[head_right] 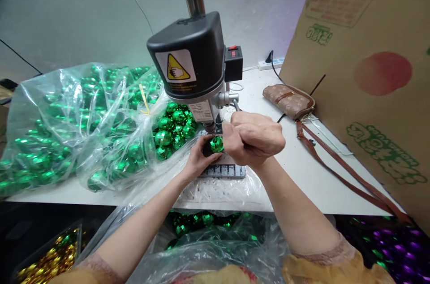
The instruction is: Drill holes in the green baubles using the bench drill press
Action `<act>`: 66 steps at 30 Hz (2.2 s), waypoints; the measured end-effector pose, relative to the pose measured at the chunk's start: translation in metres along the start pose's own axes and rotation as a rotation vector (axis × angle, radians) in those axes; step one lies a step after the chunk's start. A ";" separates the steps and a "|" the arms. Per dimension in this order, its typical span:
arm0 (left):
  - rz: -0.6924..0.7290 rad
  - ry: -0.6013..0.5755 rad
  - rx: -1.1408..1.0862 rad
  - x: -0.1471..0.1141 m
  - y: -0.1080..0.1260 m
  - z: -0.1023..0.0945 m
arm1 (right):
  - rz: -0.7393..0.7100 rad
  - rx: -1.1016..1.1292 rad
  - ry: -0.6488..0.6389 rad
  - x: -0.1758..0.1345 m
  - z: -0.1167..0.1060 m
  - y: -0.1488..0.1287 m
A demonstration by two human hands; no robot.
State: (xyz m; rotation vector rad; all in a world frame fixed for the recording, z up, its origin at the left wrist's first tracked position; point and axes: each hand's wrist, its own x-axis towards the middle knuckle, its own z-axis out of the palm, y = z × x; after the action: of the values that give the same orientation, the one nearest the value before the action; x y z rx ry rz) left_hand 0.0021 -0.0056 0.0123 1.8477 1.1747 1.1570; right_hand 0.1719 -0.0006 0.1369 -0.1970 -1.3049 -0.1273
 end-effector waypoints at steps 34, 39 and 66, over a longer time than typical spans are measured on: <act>0.026 -0.008 0.764 0.033 -0.016 -0.075 | 0.440 0.000 0.114 0.055 0.026 -0.015; -0.012 0.108 0.258 0.037 -0.019 -0.063 | 0.397 0.038 0.116 0.054 0.025 -0.011; -0.082 0.060 -0.002 -0.002 -0.008 -0.008 | 0.429 0.100 0.078 0.052 0.020 -0.016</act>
State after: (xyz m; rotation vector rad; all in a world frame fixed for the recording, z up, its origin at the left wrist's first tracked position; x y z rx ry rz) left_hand -0.0083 -0.0035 0.0082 1.7571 1.2707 1.1738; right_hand 0.1629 -0.0105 0.1931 -0.3775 -1.1617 0.2921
